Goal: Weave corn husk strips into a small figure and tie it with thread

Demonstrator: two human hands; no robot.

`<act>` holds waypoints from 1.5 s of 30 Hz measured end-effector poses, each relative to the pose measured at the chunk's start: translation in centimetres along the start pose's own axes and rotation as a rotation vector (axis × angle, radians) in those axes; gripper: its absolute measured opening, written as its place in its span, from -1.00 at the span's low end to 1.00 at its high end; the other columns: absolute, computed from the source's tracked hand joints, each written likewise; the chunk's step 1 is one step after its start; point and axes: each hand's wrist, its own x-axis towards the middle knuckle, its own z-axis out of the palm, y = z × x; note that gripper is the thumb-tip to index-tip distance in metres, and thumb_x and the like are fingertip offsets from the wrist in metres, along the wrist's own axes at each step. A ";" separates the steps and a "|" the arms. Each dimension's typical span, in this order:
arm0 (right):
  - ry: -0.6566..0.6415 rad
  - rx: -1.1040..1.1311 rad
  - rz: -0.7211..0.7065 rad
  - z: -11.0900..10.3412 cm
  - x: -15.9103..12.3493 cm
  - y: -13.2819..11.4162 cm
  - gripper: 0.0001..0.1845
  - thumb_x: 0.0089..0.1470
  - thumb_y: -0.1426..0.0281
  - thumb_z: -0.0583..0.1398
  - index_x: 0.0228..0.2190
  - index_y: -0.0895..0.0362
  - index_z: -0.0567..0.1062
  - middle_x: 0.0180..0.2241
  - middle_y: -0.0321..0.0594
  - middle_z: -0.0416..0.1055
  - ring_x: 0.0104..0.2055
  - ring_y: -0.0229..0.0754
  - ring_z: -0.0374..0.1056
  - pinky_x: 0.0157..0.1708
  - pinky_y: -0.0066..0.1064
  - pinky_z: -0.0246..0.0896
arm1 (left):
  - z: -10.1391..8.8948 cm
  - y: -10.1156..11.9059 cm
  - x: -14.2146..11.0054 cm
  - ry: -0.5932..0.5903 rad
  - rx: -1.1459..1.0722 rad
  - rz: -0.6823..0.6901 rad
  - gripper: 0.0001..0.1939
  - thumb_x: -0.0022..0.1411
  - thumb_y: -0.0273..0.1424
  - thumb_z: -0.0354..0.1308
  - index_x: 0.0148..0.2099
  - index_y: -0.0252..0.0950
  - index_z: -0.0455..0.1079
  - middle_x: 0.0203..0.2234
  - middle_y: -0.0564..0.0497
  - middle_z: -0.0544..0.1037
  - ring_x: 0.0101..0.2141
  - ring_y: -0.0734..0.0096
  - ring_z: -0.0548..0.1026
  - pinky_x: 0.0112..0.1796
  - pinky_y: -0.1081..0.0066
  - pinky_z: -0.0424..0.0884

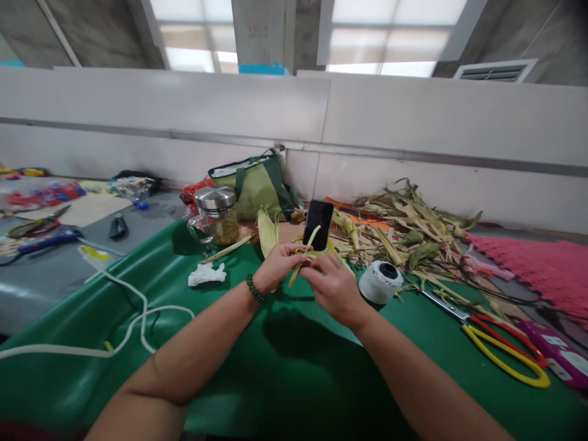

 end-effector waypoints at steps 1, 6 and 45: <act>-0.023 -0.019 -0.088 0.1 0.0 -0.2 -0.74 0.15 0.55 0.05 -0.31 0.11 0.53 -0.36 -0.11 0.39 -0.31 -0.12 0.23 -0.30 -0.32 0.19 | 0.1 0.0 -0.1 -0.018 0.008 -0.019 -0.72 -0.04 -0.51 0.22 -0.21 -0.43 0.56 -0.56 0.00 0.57 -0.56 0.54 0.42 -0.50 0.54 0.31; 0.057 0.150 -0.014 0.6 -0.1 -0.2 -0.79 0.21 0.45 0.07 -0.39 0.14 0.48 -0.44 -0.17 0.38 -0.34 -0.17 0.26 -0.31 -0.35 0.21 | 0.7 0.2 -0.5 -0.098 0.040 -0.029 -0.77 -0.14 -0.56 0.19 -0.36 -0.36 0.59 -0.50 0.01 0.61 -0.47 0.47 0.46 -0.41 0.52 0.35; -0.022 1.380 0.978 0.5 1.0 -0.9 -0.62 -0.35 0.44 0.25 -0.42 0.06 0.22 -0.53 -0.40 0.41 -0.45 -0.25 0.39 -0.43 -0.43 0.30 | 1.6 -1.1 -1.4 0.085 0.583 0.364 -0.46 0.29 -0.25 -0.06 0.25 -0.39 0.17 0.09 -0.22 0.42 0.08 0.18 0.39 0.10 0.23 0.26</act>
